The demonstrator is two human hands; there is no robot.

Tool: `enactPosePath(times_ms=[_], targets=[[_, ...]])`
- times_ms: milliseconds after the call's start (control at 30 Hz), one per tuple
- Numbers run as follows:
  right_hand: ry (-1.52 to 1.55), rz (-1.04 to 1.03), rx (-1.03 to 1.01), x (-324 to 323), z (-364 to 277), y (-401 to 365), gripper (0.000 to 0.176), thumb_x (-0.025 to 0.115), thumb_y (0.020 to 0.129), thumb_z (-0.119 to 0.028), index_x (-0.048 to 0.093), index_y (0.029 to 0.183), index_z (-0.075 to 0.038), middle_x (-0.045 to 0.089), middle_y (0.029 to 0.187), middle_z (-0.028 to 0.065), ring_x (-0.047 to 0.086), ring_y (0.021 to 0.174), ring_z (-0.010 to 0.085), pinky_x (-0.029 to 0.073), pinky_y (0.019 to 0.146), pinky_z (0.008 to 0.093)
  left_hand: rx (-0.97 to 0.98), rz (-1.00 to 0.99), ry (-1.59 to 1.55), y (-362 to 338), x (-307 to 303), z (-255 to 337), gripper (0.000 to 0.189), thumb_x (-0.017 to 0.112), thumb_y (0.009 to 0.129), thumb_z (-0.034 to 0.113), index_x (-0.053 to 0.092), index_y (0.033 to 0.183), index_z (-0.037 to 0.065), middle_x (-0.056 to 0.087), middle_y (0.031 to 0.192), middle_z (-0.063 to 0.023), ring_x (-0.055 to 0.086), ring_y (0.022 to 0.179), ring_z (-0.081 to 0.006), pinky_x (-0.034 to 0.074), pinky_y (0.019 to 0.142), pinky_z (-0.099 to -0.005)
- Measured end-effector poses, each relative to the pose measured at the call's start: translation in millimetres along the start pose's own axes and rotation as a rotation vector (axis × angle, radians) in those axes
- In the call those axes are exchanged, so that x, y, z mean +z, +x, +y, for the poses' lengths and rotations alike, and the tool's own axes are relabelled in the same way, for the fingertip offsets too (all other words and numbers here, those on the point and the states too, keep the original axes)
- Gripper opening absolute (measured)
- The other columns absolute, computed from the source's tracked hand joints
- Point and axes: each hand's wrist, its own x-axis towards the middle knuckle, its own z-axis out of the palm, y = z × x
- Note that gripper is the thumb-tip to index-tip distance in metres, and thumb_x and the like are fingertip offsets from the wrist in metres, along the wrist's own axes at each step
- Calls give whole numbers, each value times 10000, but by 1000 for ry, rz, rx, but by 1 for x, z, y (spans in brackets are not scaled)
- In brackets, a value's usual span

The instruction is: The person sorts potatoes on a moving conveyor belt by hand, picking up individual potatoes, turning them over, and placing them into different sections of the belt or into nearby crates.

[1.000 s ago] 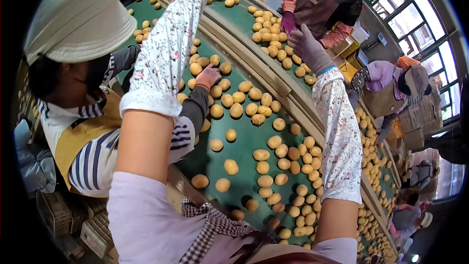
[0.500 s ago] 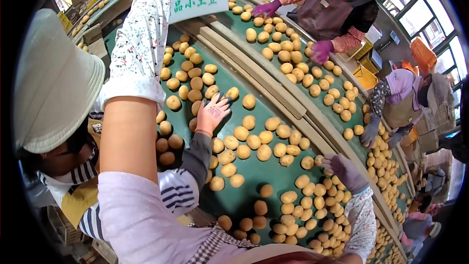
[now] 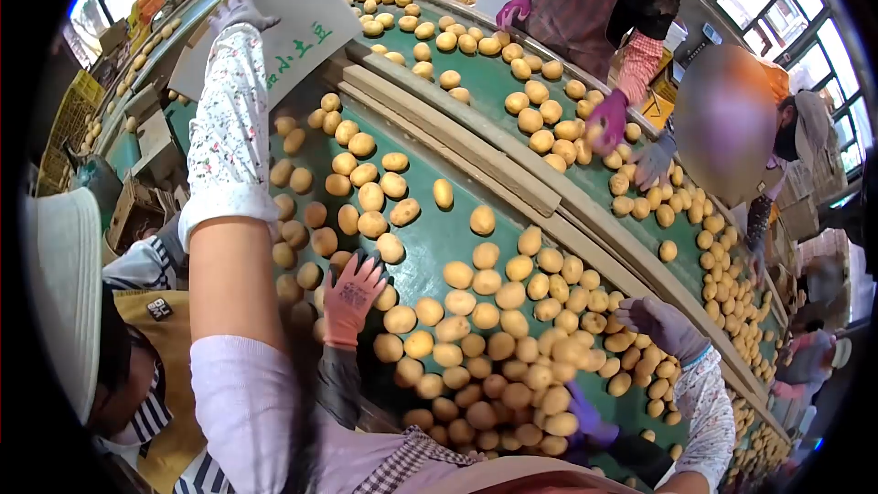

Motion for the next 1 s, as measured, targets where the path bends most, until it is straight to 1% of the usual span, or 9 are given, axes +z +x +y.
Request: enactPosePath(times_ms=[233, 400, 433, 467, 600, 733, 800, 933, 1000], targets=[[100, -23, -53, 2, 13, 37, 495, 526, 1108, -372, 631, 1358, 42, 699, 1292, 135, 656, 1190, 198, 510, 1040, 348, 297, 89, -203, 60, 61, -43, 801, 688, 855, 615, 514, 1559, 275, 568, 1534, -114, 557, 1382, -354, 445, 1134, -482], [-186, -179, -311, 25, 0, 91, 493, 495, 1130, -389, 643, 1362, 20, 696, 1318, 71, 638, 1213, 139, 495, 1074, 294, 425, 132, -598, 134, 73, -58, 704, 715, 952, 399, 509, 1553, 96, 644, 1450, -176, 648, 1283, -322, 489, 1101, -421], [-147, -83, -208, 40, -22, 79, 505, 502, 1126, -409, 659, 1343, 20, 694, 1309, 62, 636, 1184, 130, 493, 1072, 297, 454, 228, -703, 151, 61, -44, 665, 711, 971, 356, 519, 1542, 73, 639, 1456, -179, 647, 1284, -317, 485, 1103, -421], [-177, -17, -287, 56, -41, 70, 412, 518, 1117, -384, 720, 1204, -35, 700, 1036, -24, 608, 907, 75, 511, 836, 266, 415, 333, -470, 120, 19, -38, 650, 689, 982, 397, 531, 1535, 94, 637, 1456, -172, 616, 1306, -359, 463, 1116, -447], [-403, 72, -437, 68, -83, 34, 441, 583, 1028, -457, 753, 1192, -85, 748, 1077, 16, 659, 1013, 143, 521, 919, 329, 603, 497, -442, 13, -126, 20, 576, 614, 1004, 428, 603, 1423, 32, 694, 1318, -180, 607, 1257, -369, 481, 1059, -463], [-865, 296, -666, 131, -147, -53, 464, 612, 1036, -394, 665, 1327, -36, 706, 1277, 162, 657, 1202, 233, 500, 1071, 371, 901, 700, -544, -147, -257, 26, 421, 629, 1013, 320, 657, 1285, 0, 718, 1172, -153, 629, 1112, -369, 491, 988, -484], [-1036, 805, -1336, 156, -160, -62, 647, 675, 922, -451, 609, 1412, -33, 623, 1392, 250, 578, 1330, 395, 442, 1130, 451, 1040, 876, -595, -193, -294, 19, 376, 610, 1026, 290, 667, 1267, 6, 723, 1140, -148, 637, 1086, -353, 497, 983, -473], [-1200, 1442, -2000, 228, -227, -175, 620, 827, 795, -394, 649, 1355, -197, 609, 1406, 99, 588, 1288, 378, 496, 1026, 559, 1236, 1492, -681, -270, -375, 18, 231, 764, 950, 174, 746, 1140, 44, 746, 1046, -112, 703, 1011, -300, 563, 870, -400], [-1216, 1617, -1892, 232, -250, -210, 610, 826, 799, -394, 654, 1348, -193, 617, 1389, 99, 595, 1273, 374, 498, 1020, 551, 1349, 1688, -687, -289, -416, 12, 218, 762, 954, 161, 760, 1144, 54, 757, 1118, -113, 706, 1073, -293, 565, 899, -388]])
